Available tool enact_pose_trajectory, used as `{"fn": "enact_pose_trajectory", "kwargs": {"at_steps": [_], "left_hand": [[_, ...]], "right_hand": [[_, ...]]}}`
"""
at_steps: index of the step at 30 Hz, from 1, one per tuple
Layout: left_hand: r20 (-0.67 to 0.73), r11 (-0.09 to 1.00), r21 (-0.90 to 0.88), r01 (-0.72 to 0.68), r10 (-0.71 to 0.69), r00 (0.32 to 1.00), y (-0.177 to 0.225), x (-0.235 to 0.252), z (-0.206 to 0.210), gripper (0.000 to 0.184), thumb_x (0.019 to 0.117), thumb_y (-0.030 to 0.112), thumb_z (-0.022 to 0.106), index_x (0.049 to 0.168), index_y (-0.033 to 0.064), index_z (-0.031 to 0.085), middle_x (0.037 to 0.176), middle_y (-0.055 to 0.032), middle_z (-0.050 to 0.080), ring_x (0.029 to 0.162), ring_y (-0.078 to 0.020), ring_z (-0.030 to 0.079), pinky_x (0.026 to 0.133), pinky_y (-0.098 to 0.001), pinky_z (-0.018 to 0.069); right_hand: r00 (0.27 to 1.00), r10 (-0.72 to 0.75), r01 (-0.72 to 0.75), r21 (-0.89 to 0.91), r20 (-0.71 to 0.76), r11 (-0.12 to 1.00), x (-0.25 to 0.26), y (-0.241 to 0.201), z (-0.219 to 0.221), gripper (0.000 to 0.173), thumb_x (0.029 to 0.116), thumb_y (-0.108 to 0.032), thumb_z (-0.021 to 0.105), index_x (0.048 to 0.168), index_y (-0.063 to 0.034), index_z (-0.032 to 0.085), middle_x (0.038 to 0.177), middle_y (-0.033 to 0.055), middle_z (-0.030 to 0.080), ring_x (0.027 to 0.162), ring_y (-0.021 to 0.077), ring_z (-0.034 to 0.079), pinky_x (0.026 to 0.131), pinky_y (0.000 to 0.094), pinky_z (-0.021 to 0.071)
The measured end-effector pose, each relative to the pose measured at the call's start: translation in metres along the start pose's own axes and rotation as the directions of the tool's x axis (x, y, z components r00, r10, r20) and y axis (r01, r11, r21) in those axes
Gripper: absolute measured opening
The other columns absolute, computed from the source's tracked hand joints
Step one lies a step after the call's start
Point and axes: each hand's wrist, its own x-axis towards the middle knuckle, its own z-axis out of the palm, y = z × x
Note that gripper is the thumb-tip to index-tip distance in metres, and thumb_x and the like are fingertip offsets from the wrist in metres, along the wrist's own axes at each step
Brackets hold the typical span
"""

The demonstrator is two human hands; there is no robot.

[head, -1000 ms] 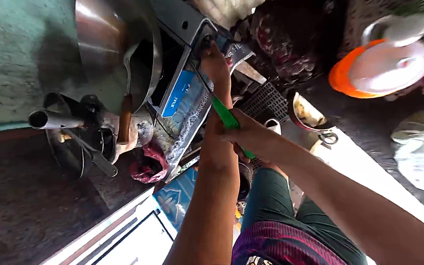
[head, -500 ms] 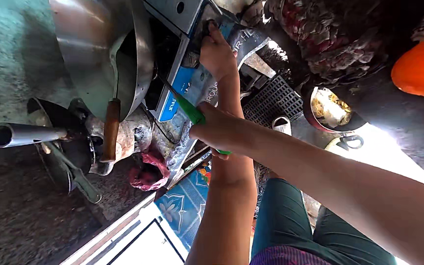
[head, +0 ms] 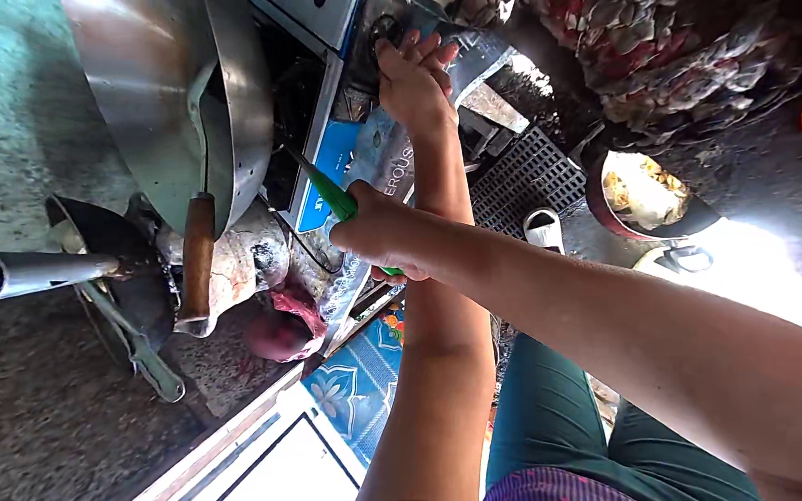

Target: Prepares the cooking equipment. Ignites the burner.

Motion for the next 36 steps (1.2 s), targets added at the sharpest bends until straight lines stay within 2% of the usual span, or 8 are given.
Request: {"fn": "enact_pose_trajectory", "kwargs": {"at_steps": [4, 11, 15, 24, 28, 30, 33, 36], "left_hand": [[-0.009, 0.997, -0.075, 0.022, -0.023, 1.000, 0.001, -0.001, 0.003, 0.056, 0.1146, 0.037, 0.014, 0.103, 0.0016, 0.056, 0.069, -0.0054, 0.062, 0.046, -0.0061, 0.054, 0.038, -0.0176, 0.0388], [0.038, 0.984, -0.178, -0.003, 0.010, 0.999, -0.001, -0.001, 0.003, 0.056, 0.1141, 0.037, 0.009, 0.101, 0.0033, 0.052, 0.066, -0.0030, 0.057, 0.047, -0.0057, 0.053, 0.041, -0.0176, 0.0407], [0.035, 0.985, -0.174, -0.011, 0.017, 0.999, -0.003, 0.000, 0.003, 0.056, 0.1143, 0.037, 0.011, 0.101, 0.0030, 0.053, 0.066, -0.0037, 0.058, 0.046, -0.0057, 0.052, 0.040, -0.0181, 0.0406], [0.035, 0.979, -0.203, -0.008, 0.015, 0.999, -0.004, 0.000, 0.006, 0.058, 0.1137, 0.039, 0.008, 0.103, 0.0021, 0.052, 0.070, -0.0047, 0.058, 0.047, -0.0069, 0.051, 0.041, -0.0183, 0.0404], [0.037, 0.978, -0.206, -0.016, 0.024, 0.999, -0.005, 0.002, 0.005, 0.057, 0.1139, 0.039, 0.009, 0.103, 0.0026, 0.052, 0.070, -0.0045, 0.058, 0.047, -0.0063, 0.051, 0.041, -0.0180, 0.0397], [0.036, 0.979, -0.203, -0.016, 0.024, 0.999, -0.006, 0.002, 0.006, 0.058, 0.1139, 0.039, 0.009, 0.104, 0.0021, 0.053, 0.070, -0.0045, 0.058, 0.047, -0.0063, 0.050, 0.041, -0.0181, 0.0397], [0.041, 0.984, -0.179, 0.006, 0.002, 0.999, -0.005, 0.000, 0.006, 0.058, 0.1137, 0.040, 0.009, 0.110, 0.0018, 0.053, 0.070, -0.0043, 0.058, 0.047, -0.0059, 0.051, 0.040, -0.0177, 0.0387], [0.102, 0.990, -0.132, 0.044, -0.031, 0.994, -0.006, -0.006, 0.001, 0.058, 0.1137, 0.042, 0.012, 0.119, 0.0022, 0.054, 0.071, -0.0042, 0.061, 0.047, -0.0054, 0.052, 0.040, -0.0171, 0.0384]], "right_hand": [[1.000, 0.024, -0.024, 0.004, -0.002, 1.000, 0.002, -0.001, 0.003, 0.052, 0.1017, -0.019, 0.058, 0.148, -0.0189, 0.033, 0.082, 0.0107, 0.053, 0.045, 0.0125, 0.048, 0.039, 0.0260, 0.0405], [0.999, 0.036, -0.035, 0.090, -0.014, 0.995, 0.007, 0.003, 0.009, 0.055, 0.1000, -0.015, 0.059, 0.147, -0.0143, 0.031, 0.069, 0.0117, 0.050, 0.041, 0.0149, 0.048, 0.037, 0.0272, 0.0405], [0.999, 0.025, -0.028, 0.086, 0.032, 0.996, 0.011, 0.001, 0.008, 0.054, 0.1014, -0.020, 0.059, 0.148, -0.0171, 0.032, 0.084, 0.0112, 0.054, 0.045, 0.0121, 0.049, 0.039, 0.0252, 0.0414], [0.998, 0.059, -0.057, 0.187, -0.008, 0.981, 0.015, 0.003, 0.017, 0.061, 0.0973, -0.009, 0.062, 0.148, -0.0165, 0.029, 0.078, 0.0151, 0.053, 0.045, 0.0180, 0.049, 0.039, 0.0303, 0.0419], [0.998, 0.058, -0.062, 0.138, 0.038, 0.988, 0.009, 0.000, 0.012, 0.056, 0.1016, -0.017, 0.060, 0.149, -0.0181, 0.029, 0.083, 0.0117, 0.052, 0.046, 0.0137, 0.050, 0.038, 0.0263, 0.0427], [0.997, 0.055, -0.061, 0.129, 0.053, 0.990, 0.005, 0.000, 0.010, 0.055, 0.1029, -0.019, 0.058, 0.149, -0.0185, 0.029, 0.084, 0.0108, 0.052, 0.045, 0.0120, 0.048, 0.039, 0.0250, 0.0417], [1.000, 0.007, -0.007, 0.146, 0.004, 0.989, -0.006, 0.009, 0.014, 0.054, 0.1011, -0.017, 0.060, 0.146, -0.0148, 0.031, 0.070, 0.0107, 0.051, 0.042, 0.0133, 0.048, 0.037, 0.0253, 0.0404], [0.999, -0.048, 0.047, 0.073, 0.004, 0.996, -0.030, 0.023, 0.010, 0.057, 0.1015, -0.023, 0.062, 0.148, -0.0142, 0.030, 0.072, 0.0096, 0.053, 0.043, 0.0109, 0.049, 0.039, 0.0238, 0.0414]]}}
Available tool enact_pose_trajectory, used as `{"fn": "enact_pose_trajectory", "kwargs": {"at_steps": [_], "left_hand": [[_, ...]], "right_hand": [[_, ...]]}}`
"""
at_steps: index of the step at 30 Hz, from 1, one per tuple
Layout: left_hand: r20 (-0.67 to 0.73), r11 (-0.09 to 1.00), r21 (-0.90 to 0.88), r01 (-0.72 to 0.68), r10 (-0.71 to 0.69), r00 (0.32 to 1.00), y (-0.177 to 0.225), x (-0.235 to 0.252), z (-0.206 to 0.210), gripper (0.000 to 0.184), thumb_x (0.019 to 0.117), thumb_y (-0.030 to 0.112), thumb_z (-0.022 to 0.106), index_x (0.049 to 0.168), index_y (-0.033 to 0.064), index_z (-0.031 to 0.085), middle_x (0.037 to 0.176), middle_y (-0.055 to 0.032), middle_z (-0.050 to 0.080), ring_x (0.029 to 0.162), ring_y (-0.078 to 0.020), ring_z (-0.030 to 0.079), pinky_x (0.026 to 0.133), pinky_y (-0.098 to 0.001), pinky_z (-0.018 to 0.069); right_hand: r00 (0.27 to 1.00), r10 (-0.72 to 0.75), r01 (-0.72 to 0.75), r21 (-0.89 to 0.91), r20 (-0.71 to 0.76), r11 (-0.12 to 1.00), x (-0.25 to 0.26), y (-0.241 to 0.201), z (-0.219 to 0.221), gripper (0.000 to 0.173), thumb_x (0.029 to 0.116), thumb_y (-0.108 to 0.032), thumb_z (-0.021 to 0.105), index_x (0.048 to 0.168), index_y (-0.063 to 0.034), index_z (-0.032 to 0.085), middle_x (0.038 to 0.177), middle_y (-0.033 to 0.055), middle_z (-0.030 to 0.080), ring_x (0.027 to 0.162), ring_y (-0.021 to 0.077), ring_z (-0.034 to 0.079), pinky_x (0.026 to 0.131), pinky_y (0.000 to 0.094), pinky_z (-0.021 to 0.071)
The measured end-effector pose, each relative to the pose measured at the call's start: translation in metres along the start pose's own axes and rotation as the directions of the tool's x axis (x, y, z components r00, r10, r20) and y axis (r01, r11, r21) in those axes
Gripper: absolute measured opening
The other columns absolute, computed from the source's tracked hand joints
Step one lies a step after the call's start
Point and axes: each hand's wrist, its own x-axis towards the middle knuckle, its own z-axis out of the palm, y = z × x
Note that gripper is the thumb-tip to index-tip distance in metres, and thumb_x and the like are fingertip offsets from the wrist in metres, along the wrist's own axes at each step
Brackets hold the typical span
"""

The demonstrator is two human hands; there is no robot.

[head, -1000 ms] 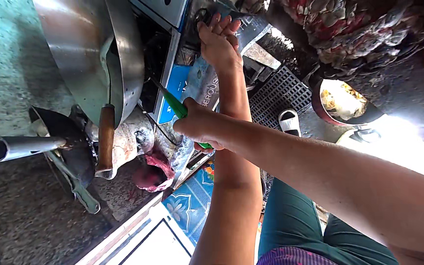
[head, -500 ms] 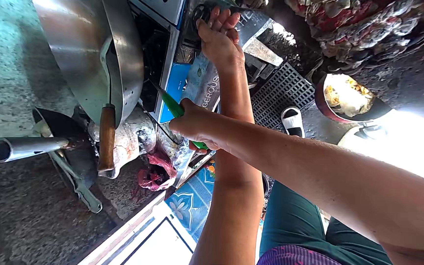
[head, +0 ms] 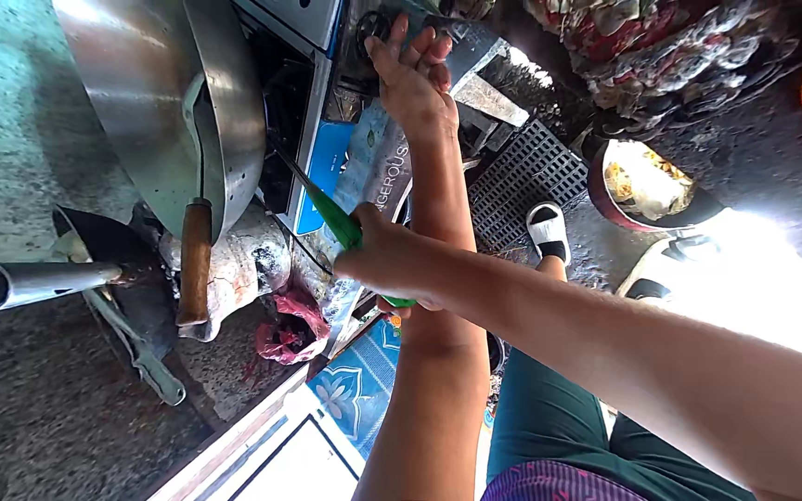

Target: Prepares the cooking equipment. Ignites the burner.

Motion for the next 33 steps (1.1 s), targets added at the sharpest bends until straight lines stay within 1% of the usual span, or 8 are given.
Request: {"fn": "enact_pose_trajectory", "kwargs": {"at_steps": [4, 8, 11, 13, 16, 24, 30, 33], "left_hand": [[0.148, 0.986, 0.159, 0.042, -0.065, 0.987, -0.009, -0.038, -0.016, 0.042, 0.1144, 0.034, 0.025, 0.125, 0.0036, 0.053, 0.077, -0.0017, 0.063, 0.051, -0.0043, 0.055, 0.045, -0.0171, 0.0461], [0.272, 0.921, 0.384, 0.067, -0.182, 0.945, -0.036, -0.097, -0.070, 0.036, 0.1120, 0.029, 0.036, 0.130, 0.0033, 0.054, 0.088, -0.0013, 0.069, 0.058, -0.0029, 0.060, 0.049, -0.0179, 0.0490], [0.204, 0.859, 0.484, 0.166, -0.295, 0.933, -0.060, -0.135, -0.117, 0.034, 0.1102, 0.024, 0.046, 0.132, 0.0003, 0.056, 0.092, -0.0073, 0.068, 0.063, -0.0072, 0.061, 0.055, -0.0221, 0.0525], [0.140, 0.807, 0.520, 0.279, -0.403, 0.904, -0.044, -0.164, -0.126, 0.031, 0.1095, 0.011, 0.043, 0.134, -0.0074, 0.051, 0.100, -0.0138, 0.063, 0.075, -0.0119, 0.061, 0.067, -0.0272, 0.0538], [0.134, 0.766, 0.571, 0.296, -0.443, 0.887, -0.034, -0.193, -0.137, 0.031, 0.1086, 0.007, 0.042, 0.134, -0.0090, 0.050, 0.104, -0.0155, 0.063, 0.076, -0.0118, 0.063, 0.066, -0.0265, 0.0535], [0.334, 0.850, 0.523, 0.054, -0.263, 0.905, 0.023, -0.154, -0.089, 0.032, 0.1071, 0.007, 0.045, 0.135, -0.0086, 0.051, 0.102, -0.0165, 0.063, 0.076, -0.0132, 0.064, 0.065, -0.0258, 0.0539], [0.475, 0.919, 0.382, -0.097, -0.105, 0.874, 0.055, -0.124, -0.047, 0.029, 0.1065, 0.006, 0.047, 0.133, -0.0048, 0.055, 0.100, -0.0142, 0.065, 0.075, -0.0132, 0.064, 0.067, -0.0281, 0.0545], [0.691, 0.920, 0.154, -0.360, 0.160, 0.705, 0.103, -0.164, -0.034, 0.036, 0.1047, 0.002, 0.045, 0.132, -0.0214, 0.044, 0.110, -0.0331, 0.059, 0.087, -0.0237, 0.064, 0.075, -0.0288, 0.0554]], "right_hand": [[0.997, -0.075, 0.069, -0.200, -0.020, 0.977, -0.042, 0.021, -0.013, 0.048, 0.1047, -0.030, 0.059, 0.145, -0.0125, 0.038, 0.078, 0.0068, 0.057, 0.054, 0.0112, 0.053, 0.050, 0.0273, 0.0457], [0.974, -0.116, 0.028, -0.400, -0.196, 0.916, -0.103, 0.057, -0.020, 0.051, 0.1063, -0.025, 0.050, 0.153, -0.0114, 0.036, 0.117, 0.0170, 0.065, 0.096, 0.0273, 0.067, 0.084, 0.0482, 0.0545], [0.912, -0.132, -0.110, -0.542, -0.389, 0.833, -0.136, 0.081, -0.011, 0.062, 0.1029, -0.019, 0.049, 0.160, -0.0113, 0.027, 0.140, 0.0195, 0.055, 0.111, 0.0331, 0.066, 0.092, 0.0523, 0.0539], [0.831, -0.246, -0.133, -0.608, -0.499, 0.783, -0.146, 0.086, -0.004, 0.064, 0.0998, -0.015, 0.052, 0.160, -0.0081, 0.029, 0.140, 0.0216, 0.055, 0.112, 0.0345, 0.066, 0.091, 0.0501, 0.0551], [0.645, -0.439, -0.152, -0.668, -0.625, 0.728, -0.144, 0.069, -0.002, 0.057, 0.1003, -0.013, 0.055, 0.154, -0.0003, 0.039, 0.134, 0.0269, 0.056, 0.111, 0.0384, 0.066, 0.091, 0.0477, 0.0566], [0.239, -0.387, -0.443, -0.455, -0.891, 0.772, -0.105, -0.024, -0.037, 0.070, 0.1003, -0.003, 0.055, 0.162, -0.0101, 0.022, 0.151, 0.0349, 0.038, 0.112, 0.0463, 0.066, 0.085, 0.0511, 0.0596], [0.220, -0.363, -0.391, -0.423, -0.905, 0.817, -0.102, -0.032, -0.026, 0.082, 0.0940, 0.001, 0.064, 0.162, -0.0040, 0.018, 0.154, 0.0403, 0.028, 0.116, 0.0534, 0.062, 0.084, 0.0577, 0.0597], [0.353, -0.454, -0.327, -0.563, -0.818, 0.759, -0.113, -0.025, 0.004, 0.070, 0.0991, -0.005, 0.059, 0.161, -0.0054, 0.027, 0.152, 0.0337, 0.037, 0.128, 0.0474, 0.056, 0.093, 0.0558, 0.0566]]}}
